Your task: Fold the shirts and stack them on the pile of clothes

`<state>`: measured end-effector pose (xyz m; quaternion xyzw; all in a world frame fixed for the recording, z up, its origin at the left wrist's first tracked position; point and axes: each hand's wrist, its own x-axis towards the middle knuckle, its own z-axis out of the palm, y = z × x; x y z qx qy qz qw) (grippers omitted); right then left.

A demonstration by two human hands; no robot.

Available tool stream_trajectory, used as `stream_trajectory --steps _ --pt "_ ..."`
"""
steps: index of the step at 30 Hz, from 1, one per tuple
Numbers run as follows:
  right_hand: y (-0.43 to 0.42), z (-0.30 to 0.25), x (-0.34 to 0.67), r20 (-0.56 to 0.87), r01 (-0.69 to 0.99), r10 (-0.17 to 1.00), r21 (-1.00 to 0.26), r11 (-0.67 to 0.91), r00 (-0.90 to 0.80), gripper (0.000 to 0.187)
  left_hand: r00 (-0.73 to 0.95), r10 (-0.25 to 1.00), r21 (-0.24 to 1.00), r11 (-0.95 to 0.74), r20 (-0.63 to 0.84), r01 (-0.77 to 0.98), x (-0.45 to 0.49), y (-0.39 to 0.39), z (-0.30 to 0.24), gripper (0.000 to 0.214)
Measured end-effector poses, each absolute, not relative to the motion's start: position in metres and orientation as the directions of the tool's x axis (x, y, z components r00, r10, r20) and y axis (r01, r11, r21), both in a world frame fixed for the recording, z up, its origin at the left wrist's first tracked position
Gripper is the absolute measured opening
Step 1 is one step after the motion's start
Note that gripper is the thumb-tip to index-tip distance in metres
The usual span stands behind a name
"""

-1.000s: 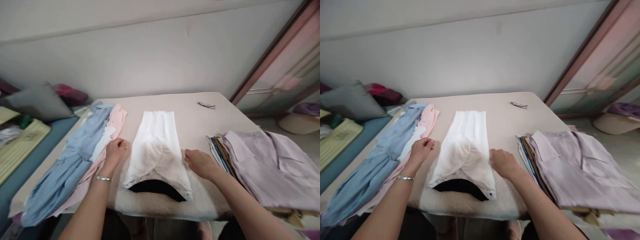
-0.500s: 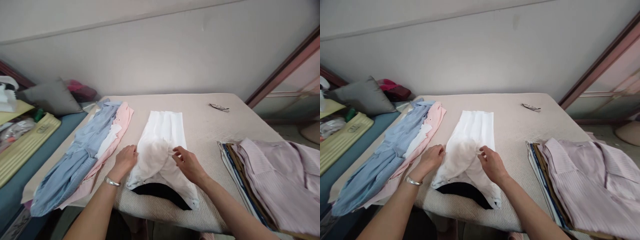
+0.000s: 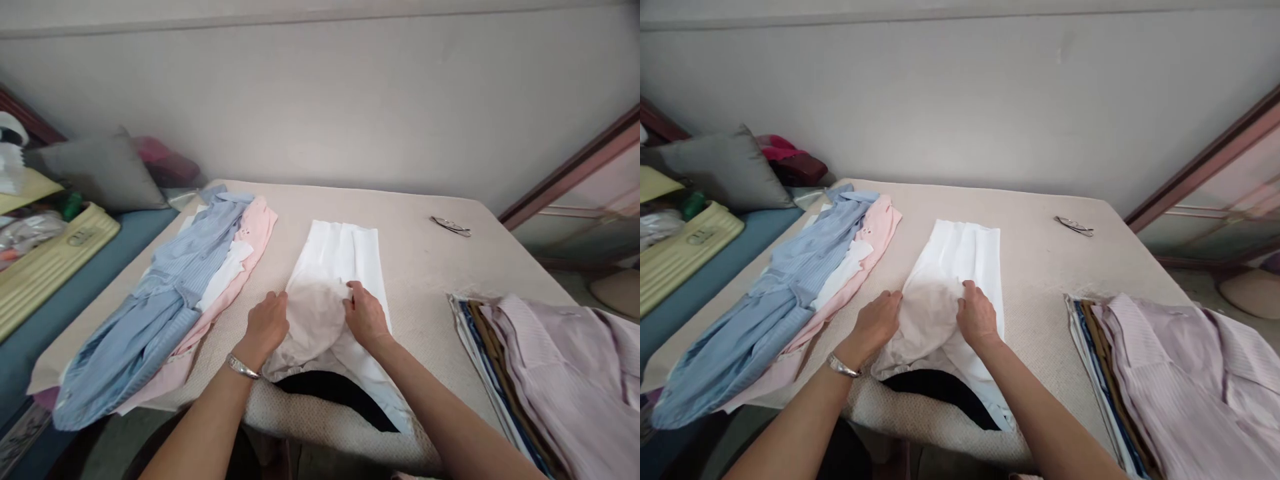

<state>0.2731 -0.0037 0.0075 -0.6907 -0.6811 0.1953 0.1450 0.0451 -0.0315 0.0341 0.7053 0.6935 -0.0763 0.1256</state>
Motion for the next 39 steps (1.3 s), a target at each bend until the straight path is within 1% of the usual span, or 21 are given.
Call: stream_trajectory --steps 2,4,8,12,17,21,23,25,27,29,30,32,34,35,37,39 --pt "-0.001 0.007 0.278 -0.018 0.837 1.0 -0.547 -0.006 -0.004 0.039 0.036 0.961 0.092 -0.011 -0.273 0.996 0.043 -0.031 0.033 0.031" --pt "0.001 0.006 0.285 0.003 0.809 1.0 -0.588 -0.01 0.015 0.036 0.044 0.961 0.102 -0.016 -0.272 0.995 0.043 -0.031 0.032 0.031" --pt "0.005 0.003 0.295 -0.027 0.833 0.998 -0.55 -0.056 0.049 0.028 0.029 0.961 0.092 -0.004 -0.274 0.996 0.047 -0.03 0.03 0.031" --pt "0.004 0.004 0.296 -0.056 0.85 0.997 -0.522 -0.076 0.055 0.025 0.014 0.968 0.096 0.011 -0.25 0.995 0.05 -0.03 0.026 0.031" --pt "-0.003 0.01 0.294 -0.075 0.847 0.996 -0.526 -0.076 0.043 0.022 0.063 0.977 0.06 -0.051 -0.206 0.997 0.051 -0.033 0.024 0.041" --pt "-0.004 0.016 0.294 -0.125 0.887 0.991 -0.449 -0.104 0.053 0.024 0.073 0.974 0.038 -0.066 -0.217 0.997 0.053 -0.035 0.026 0.048" --pt "-0.006 0.019 0.294 -0.178 0.914 0.983 -0.389 -0.119 0.052 0.025 0.076 0.98 0.037 -0.07 -0.183 0.997 0.055 -0.036 0.025 0.049" --pt "-0.009 0.023 0.295 -0.194 0.947 0.979 -0.302 -0.113 0.055 0.025 0.112 0.987 0.052 -0.106 -0.118 0.993 0.058 -0.038 0.018 0.047" --pt "-0.008 0.028 0.295 -0.137 0.972 0.989 -0.218 -0.092 0.063 0.023 0.165 0.985 0.07 -0.161 -0.057 0.984 0.061 -0.042 0.008 0.047" --pt "0.002 0.033 0.293 -0.07 0.977 0.996 -0.204 -0.062 0.049 0.022 0.202 0.979 0.071 -0.2 -0.023 0.977 0.065 -0.047 -0.003 0.052" --pt "0.012 0.035 0.291 -0.056 0.971 0.998 -0.233 -0.05 0.038 0.021 0.204 0.979 0.063 -0.203 -0.014 0.977 0.067 -0.049 -0.007 0.054" --pt "0.044 0.037 0.284 -0.071 0.927 0.997 -0.37 -0.064 0.04 0.019 0.186 0.982 0.045 -0.185 -0.016 0.982 0.07 -0.052 -0.012 0.059" --pt "0.087 0.034 0.271 -0.108 0.84 0.99 -0.526 -0.13 0.085 0.018 0.155 0.987 0.033 -0.154 -0.038 0.988 0.075 -0.052 -0.012 0.062" --pt "0.11 0.032 0.263 -0.127 0.802 0.986 -0.575 -0.162 0.109 0.018 0.137 0.989 0.026 -0.136 -0.054 0.99 0.077 -0.052 -0.011 0.064" --pt "0.154 0.024 0.243 -0.166 0.741 0.975 -0.633 -0.221 0.149 0.022 0.11 0.99 0.002 -0.11 -0.083 0.994 0.081 -0.05 -0.007 0.067" --pt "0.191 0.013 0.224 -0.195 0.697 0.963 -0.664 -0.271 0.188 0.024 0.102 0.988 -0.024 -0.105 -0.112 0.994 0.084 -0.048 -0.004 0.068"
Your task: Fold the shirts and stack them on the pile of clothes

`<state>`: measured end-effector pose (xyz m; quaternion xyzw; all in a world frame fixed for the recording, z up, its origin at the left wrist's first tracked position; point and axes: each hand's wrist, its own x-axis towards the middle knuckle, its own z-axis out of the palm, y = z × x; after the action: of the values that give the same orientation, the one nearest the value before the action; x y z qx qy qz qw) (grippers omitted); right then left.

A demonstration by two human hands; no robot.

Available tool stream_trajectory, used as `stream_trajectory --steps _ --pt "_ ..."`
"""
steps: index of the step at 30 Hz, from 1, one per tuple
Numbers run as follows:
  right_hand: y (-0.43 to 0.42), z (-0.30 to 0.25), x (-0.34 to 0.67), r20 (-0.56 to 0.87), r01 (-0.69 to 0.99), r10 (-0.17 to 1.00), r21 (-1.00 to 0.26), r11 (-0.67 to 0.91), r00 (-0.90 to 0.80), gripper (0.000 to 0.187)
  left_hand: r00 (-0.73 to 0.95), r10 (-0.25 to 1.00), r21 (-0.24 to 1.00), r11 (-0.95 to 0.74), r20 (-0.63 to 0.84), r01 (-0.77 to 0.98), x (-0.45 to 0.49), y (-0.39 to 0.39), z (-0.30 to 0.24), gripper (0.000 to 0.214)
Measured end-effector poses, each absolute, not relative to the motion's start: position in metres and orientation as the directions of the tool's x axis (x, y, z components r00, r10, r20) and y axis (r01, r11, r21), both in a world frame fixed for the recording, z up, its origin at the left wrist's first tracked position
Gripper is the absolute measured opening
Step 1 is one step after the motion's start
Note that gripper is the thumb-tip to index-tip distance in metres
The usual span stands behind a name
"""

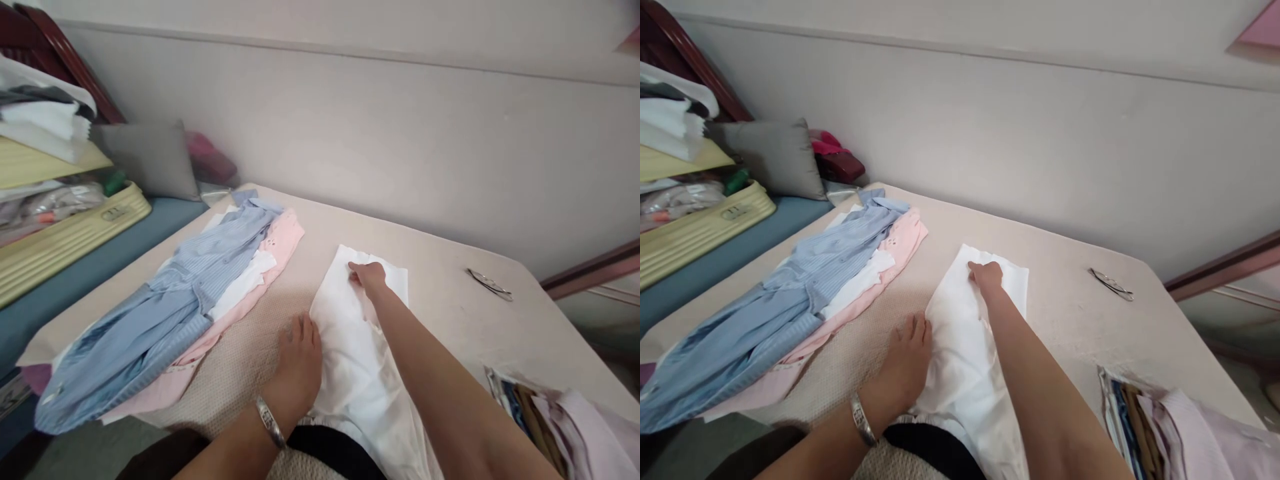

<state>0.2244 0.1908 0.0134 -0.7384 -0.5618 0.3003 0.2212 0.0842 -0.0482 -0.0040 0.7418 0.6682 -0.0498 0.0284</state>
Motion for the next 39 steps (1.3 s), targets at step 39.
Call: stream_trajectory --steps 39 --pt "0.132 -0.037 0.157 -0.077 0.924 0.924 -0.107 0.367 -0.376 0.089 0.139 0.959 0.055 -0.129 -0.247 0.99 0.08 -0.062 0.023 0.063"
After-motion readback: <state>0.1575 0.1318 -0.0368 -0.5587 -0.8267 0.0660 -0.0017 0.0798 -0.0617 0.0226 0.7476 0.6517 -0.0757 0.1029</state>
